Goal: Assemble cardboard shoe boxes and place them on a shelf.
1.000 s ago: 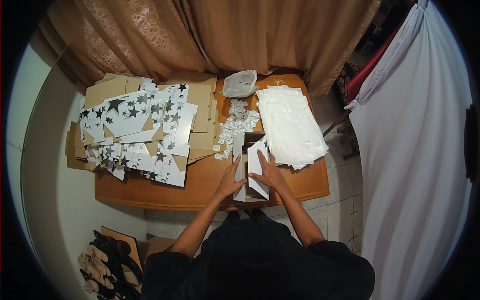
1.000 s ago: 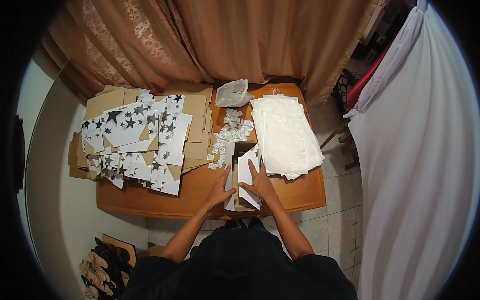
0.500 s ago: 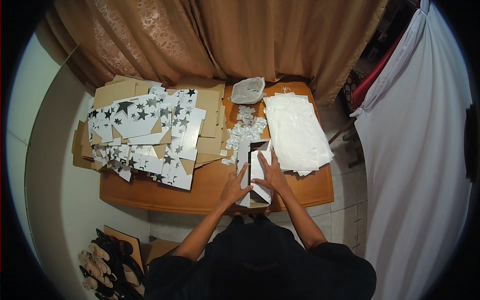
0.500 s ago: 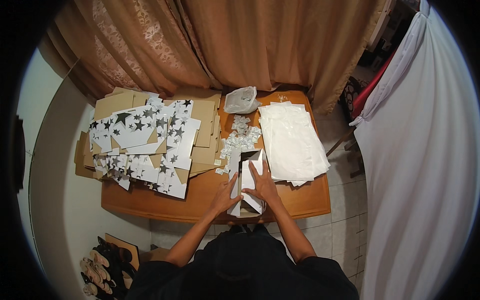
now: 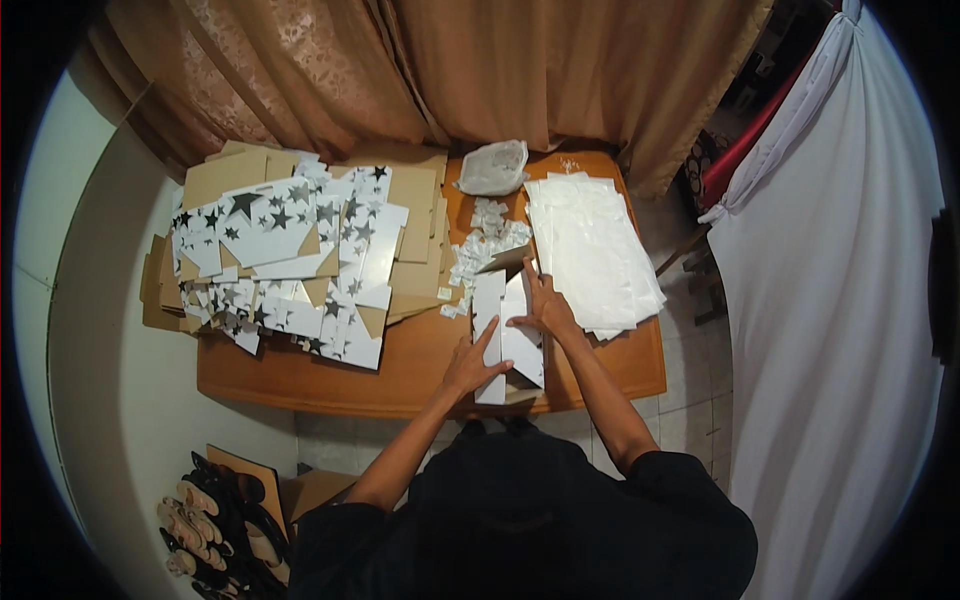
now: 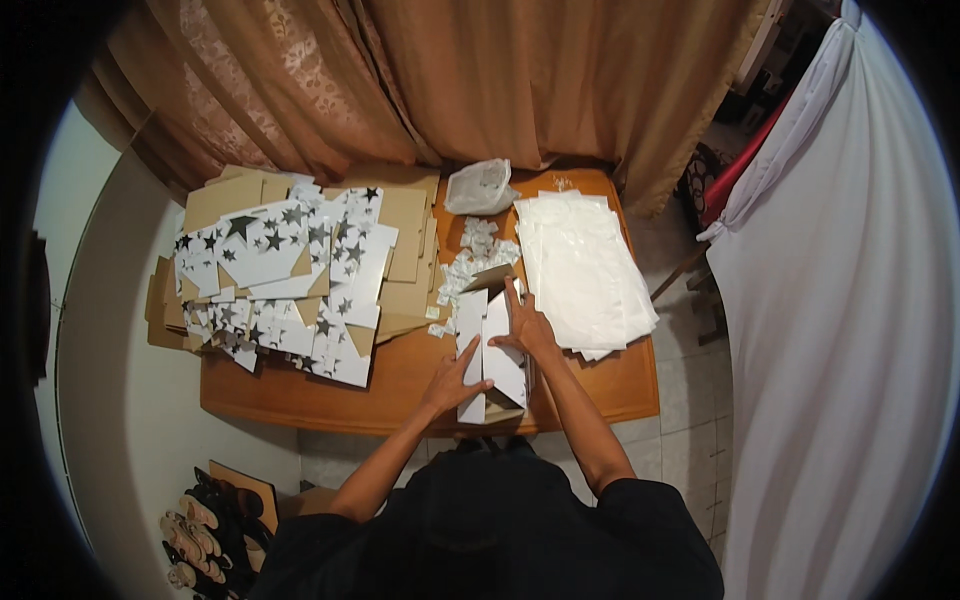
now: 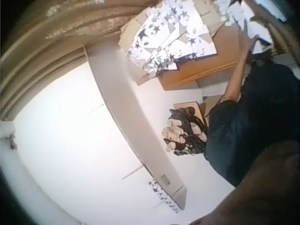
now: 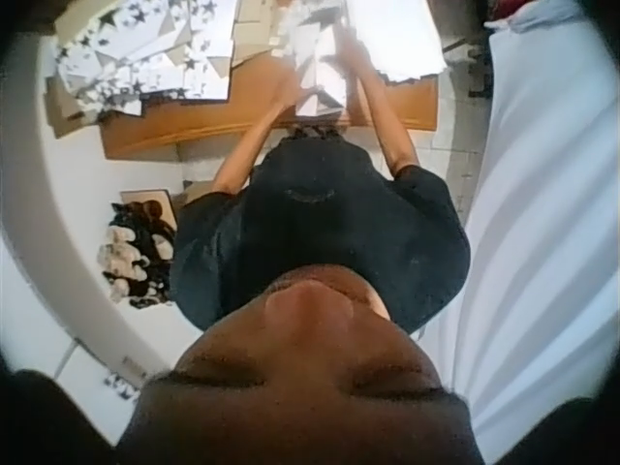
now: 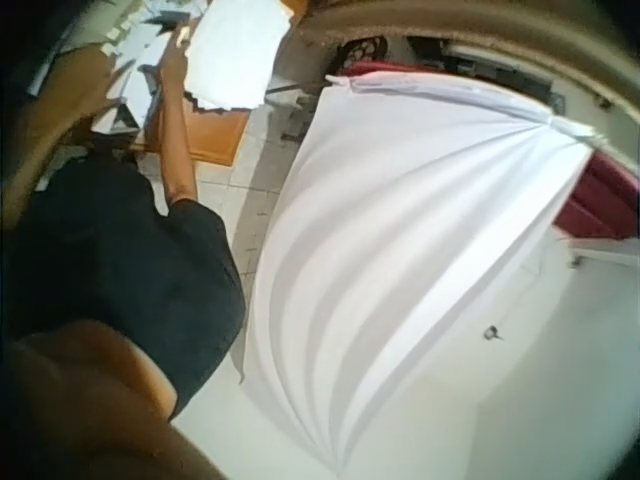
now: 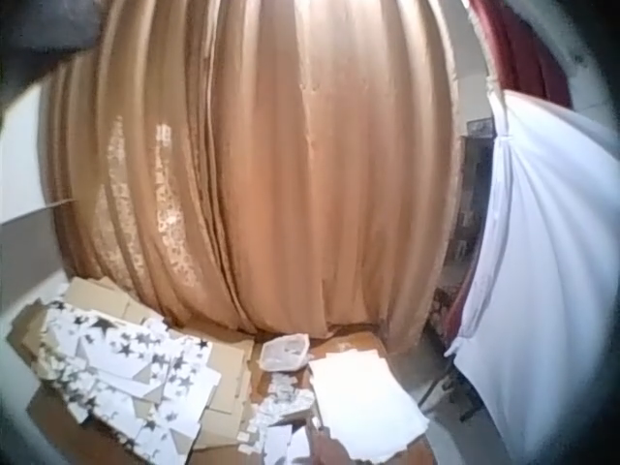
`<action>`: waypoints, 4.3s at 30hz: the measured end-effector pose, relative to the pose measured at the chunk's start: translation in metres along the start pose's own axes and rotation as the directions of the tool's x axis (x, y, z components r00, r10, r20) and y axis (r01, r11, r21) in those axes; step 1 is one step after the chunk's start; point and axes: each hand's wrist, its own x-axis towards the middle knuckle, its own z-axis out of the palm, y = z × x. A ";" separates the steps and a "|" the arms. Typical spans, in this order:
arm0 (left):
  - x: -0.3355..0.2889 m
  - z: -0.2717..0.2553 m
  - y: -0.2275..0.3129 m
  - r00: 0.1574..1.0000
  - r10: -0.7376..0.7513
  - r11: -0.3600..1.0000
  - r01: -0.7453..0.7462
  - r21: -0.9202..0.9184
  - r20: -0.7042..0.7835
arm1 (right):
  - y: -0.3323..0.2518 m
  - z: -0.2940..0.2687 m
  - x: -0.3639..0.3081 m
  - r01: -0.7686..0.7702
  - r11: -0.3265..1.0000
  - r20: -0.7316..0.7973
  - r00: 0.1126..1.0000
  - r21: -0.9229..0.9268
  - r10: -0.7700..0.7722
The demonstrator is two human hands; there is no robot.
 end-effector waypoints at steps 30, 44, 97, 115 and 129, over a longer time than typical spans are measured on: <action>0.007 -0.008 0.016 0.982 -0.108 0.961 0.143 0.237 -0.156 | 0.019 0.037 -0.097 0.153 0.938 0.125 0.972 0.311 -0.200; 0.024 -0.007 0.002 0.904 0.371 0.901 -0.295 0.319 -0.212 | 0.000 -0.003 -0.124 0.451 0.863 0.153 0.859 0.226 -0.489; 0.011 -0.017 0.020 0.967 0.242 0.906 -0.193 0.375 -0.086 | -0.023 0.049 -0.107 -0.104 0.977 -0.331 0.930 0.185 0.162; -0.009 -0.020 0.008 0.996 0.079 0.985 -0.074 0.156 -0.028 | -0.008 0.048 -0.115 -0.214 0.928 0.103 0.976 0.306 0.191; 0.011 -0.036 0.003 0.958 0.239 0.855 -0.285 0.434 0.158 | -0.044 -0.017 0.004 0.427 0.887 -0.252 0.852 -0.172 -0.459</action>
